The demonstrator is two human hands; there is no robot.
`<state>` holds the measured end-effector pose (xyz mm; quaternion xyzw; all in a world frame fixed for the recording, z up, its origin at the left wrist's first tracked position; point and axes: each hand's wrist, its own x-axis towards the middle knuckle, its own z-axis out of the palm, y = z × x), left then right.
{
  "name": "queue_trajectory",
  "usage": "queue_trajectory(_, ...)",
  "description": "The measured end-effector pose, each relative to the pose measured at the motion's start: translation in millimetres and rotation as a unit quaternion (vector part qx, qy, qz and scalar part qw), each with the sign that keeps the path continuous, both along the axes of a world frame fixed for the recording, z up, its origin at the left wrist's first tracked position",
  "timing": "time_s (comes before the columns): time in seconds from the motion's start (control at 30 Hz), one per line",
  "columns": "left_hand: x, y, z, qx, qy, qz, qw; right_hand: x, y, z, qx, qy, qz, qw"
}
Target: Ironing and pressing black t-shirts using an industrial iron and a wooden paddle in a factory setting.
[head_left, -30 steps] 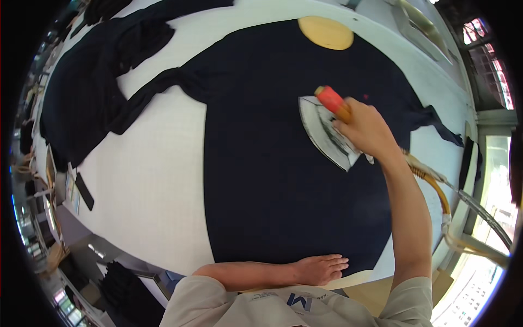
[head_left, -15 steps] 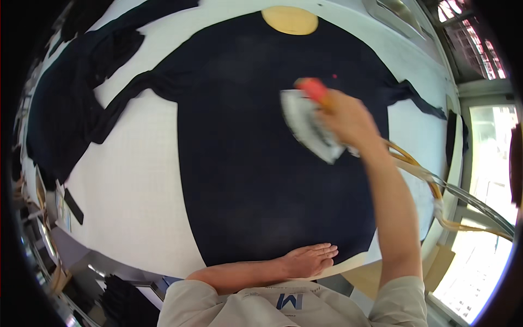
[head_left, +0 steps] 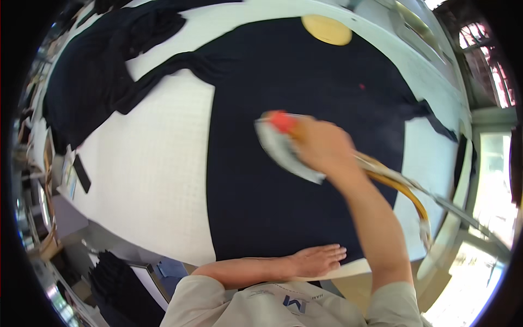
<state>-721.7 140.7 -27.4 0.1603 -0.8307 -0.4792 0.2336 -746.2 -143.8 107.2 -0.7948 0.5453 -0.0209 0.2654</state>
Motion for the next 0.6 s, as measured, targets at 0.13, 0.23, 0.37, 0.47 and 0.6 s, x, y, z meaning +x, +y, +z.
queue_trajectory(0.13, 7, -29, 60, 0.155, -0.234, -0.105, 0.954, 103, 42, -1, 0.003, -0.005, 0.199, 0.980)
queue_trajectory(0.23, 6, 3, 53, 0.170, -0.194, 0.024, 0.966, 104, 88, -1, 0.043, -0.030, 0.255, 0.966)
queue_trajectory(0.37, -7, 25, 53, -0.207, -0.243, 0.024, 0.947, -6, 111, 4, 0.026, -0.025, 0.152, 0.988)
queue_trajectory(0.47, -29, 55, 65, -0.241, -0.218, 0.097, 0.941, -122, 117, 18, 0.010, 0.050, 0.090, 0.995)
queue_trajectory(0.6, -99, 79, 82, -0.191, -0.252, 0.268, 0.910, -256, 135, 19, 0.012, 0.123, -0.007, 0.992)
